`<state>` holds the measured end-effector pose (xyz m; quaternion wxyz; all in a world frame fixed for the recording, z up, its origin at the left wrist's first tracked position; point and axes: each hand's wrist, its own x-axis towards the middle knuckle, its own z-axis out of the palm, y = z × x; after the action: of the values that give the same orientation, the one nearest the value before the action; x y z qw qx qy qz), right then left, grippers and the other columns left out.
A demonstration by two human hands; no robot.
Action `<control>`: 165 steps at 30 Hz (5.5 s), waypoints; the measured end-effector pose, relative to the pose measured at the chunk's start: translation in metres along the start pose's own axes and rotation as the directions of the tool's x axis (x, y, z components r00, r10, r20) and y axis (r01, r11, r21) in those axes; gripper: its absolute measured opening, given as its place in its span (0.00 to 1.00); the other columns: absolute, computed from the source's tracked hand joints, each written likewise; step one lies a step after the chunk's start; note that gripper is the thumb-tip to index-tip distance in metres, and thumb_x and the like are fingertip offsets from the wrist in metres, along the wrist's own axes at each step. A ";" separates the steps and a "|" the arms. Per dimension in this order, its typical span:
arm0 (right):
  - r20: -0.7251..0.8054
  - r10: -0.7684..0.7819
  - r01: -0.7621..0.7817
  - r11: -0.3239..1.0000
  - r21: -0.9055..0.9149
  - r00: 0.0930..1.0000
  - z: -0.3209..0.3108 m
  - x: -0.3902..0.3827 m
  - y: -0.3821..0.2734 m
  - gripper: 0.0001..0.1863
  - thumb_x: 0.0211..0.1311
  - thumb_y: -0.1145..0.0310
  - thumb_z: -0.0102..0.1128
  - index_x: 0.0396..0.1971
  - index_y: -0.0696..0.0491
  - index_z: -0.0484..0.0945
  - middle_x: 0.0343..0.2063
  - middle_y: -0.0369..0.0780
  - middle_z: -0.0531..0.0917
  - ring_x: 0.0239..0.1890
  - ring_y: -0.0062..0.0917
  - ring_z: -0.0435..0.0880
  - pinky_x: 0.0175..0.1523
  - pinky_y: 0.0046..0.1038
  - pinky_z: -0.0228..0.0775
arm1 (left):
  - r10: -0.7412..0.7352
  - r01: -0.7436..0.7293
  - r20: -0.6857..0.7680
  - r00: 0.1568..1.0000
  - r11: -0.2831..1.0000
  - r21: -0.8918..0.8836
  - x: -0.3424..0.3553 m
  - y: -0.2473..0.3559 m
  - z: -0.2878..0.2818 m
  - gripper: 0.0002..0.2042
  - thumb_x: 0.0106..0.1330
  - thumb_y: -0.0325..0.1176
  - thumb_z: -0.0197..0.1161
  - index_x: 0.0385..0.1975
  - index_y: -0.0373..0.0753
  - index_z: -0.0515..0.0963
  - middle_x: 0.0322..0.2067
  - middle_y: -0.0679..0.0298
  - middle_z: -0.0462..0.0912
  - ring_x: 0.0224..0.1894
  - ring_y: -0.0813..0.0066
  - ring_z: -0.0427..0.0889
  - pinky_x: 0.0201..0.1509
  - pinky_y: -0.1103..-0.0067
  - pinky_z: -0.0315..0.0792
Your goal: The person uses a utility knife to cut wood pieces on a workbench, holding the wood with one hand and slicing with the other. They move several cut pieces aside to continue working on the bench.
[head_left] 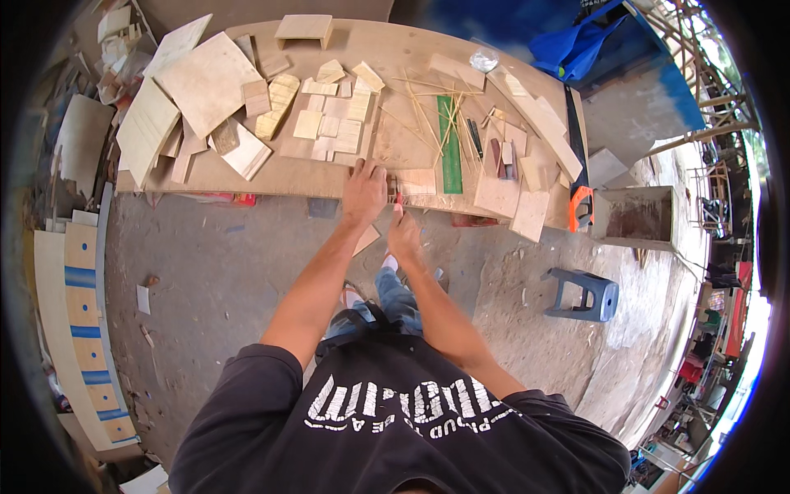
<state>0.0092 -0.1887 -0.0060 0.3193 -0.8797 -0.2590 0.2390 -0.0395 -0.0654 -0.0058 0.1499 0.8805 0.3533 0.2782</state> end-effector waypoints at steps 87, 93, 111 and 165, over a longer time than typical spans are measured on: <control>-0.041 -0.165 0.168 0.983 0.074 0.985 -0.045 0.002 0.019 0.25 0.74 0.51 0.47 0.42 0.63 0.76 0.34 0.61 0.82 0.41 0.59 0.82 0.44 0.51 0.73 | -0.021 0.013 -0.046 0.999 0.986 -0.165 -0.014 0.007 0.011 0.03 0.59 0.29 0.67 0.31 0.43 0.85 0.35 0.67 0.83 0.41 0.60 0.78 0.44 0.65 0.69; -0.413 -0.094 0.213 0.944 0.252 0.906 -0.081 0.053 0.101 0.15 0.63 0.65 0.67 0.39 0.61 0.78 0.25 0.47 0.82 0.25 0.33 0.80 0.36 0.32 0.73 | 0.032 -0.028 0.025 0.999 0.989 -0.143 -0.004 0.016 0.001 0.02 0.61 0.28 0.64 0.32 0.40 0.82 0.35 0.65 0.82 0.42 0.58 0.77 0.46 0.63 0.68; -0.297 0.083 0.001 0.962 0.272 0.951 -0.070 -0.030 0.157 0.12 0.60 0.66 0.68 0.31 0.59 0.77 0.21 0.42 0.77 0.25 0.29 0.75 0.35 0.32 0.69 | -0.081 0.060 -0.106 0.991 0.981 -0.185 0.011 -0.010 -0.012 0.05 0.57 0.22 0.66 0.33 0.35 0.84 0.33 0.57 0.86 0.40 0.55 0.80 0.45 0.65 0.74; -0.166 -0.121 0.150 0.973 0.176 0.979 -0.112 0.035 0.118 0.13 0.58 0.65 0.70 0.31 0.58 0.77 0.19 0.42 0.77 0.22 0.29 0.75 0.33 0.33 0.70 | -0.061 0.064 0.086 0.994 0.997 -0.041 0.034 -0.017 -0.023 0.05 0.54 0.28 0.72 0.30 0.40 0.87 0.41 0.66 0.75 0.49 0.60 0.72 0.51 0.66 0.70</control>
<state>0.1367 -0.2945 -0.0189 0.4353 -0.8418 -0.2695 0.1713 -0.0418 -0.0278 0.0175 0.1925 0.8765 0.3679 0.2435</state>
